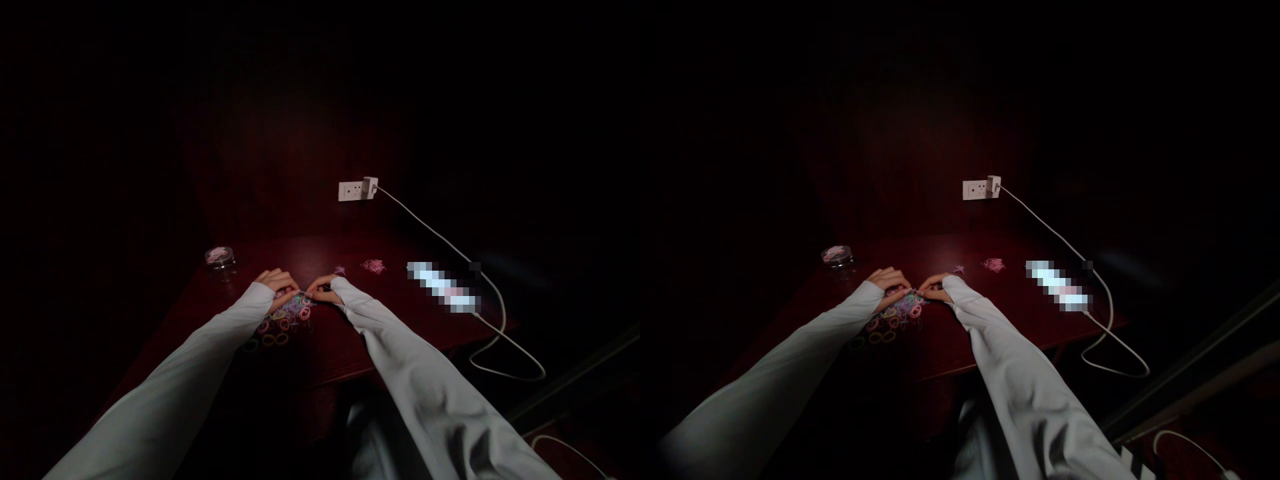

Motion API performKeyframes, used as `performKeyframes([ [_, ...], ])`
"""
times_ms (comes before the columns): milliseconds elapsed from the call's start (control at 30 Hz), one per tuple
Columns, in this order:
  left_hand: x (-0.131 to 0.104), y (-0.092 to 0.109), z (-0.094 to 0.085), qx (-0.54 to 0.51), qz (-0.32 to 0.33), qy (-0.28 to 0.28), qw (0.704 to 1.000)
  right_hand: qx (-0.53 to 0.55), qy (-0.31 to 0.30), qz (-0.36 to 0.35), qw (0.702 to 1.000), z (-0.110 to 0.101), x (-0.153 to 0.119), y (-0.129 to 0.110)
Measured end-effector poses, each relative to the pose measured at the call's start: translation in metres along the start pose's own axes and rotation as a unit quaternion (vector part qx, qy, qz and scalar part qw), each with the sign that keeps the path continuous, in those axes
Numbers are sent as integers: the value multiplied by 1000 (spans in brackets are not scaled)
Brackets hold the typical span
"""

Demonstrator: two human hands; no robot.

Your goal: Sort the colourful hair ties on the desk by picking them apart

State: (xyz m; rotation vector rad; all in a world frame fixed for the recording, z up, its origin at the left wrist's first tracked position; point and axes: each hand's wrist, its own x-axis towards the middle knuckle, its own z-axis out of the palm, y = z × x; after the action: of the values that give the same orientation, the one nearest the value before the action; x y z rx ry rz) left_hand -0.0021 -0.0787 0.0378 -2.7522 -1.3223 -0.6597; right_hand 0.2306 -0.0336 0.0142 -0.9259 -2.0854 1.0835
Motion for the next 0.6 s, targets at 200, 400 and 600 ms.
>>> performKeyframes([
  [200, 1, -2, 3, 4, -3, 3, 1000, -14, -2, -15, 1000, -2, -3, -1],
  [400, 0, -4, 4, 5, -4, 4, 1000, -19, 0, -33, 999, -2, -2, -2],
  [600, 0, -3, 3, 0, -2, 5, 1000, -33, 7, -34, 999, 0, 5, 9],
])
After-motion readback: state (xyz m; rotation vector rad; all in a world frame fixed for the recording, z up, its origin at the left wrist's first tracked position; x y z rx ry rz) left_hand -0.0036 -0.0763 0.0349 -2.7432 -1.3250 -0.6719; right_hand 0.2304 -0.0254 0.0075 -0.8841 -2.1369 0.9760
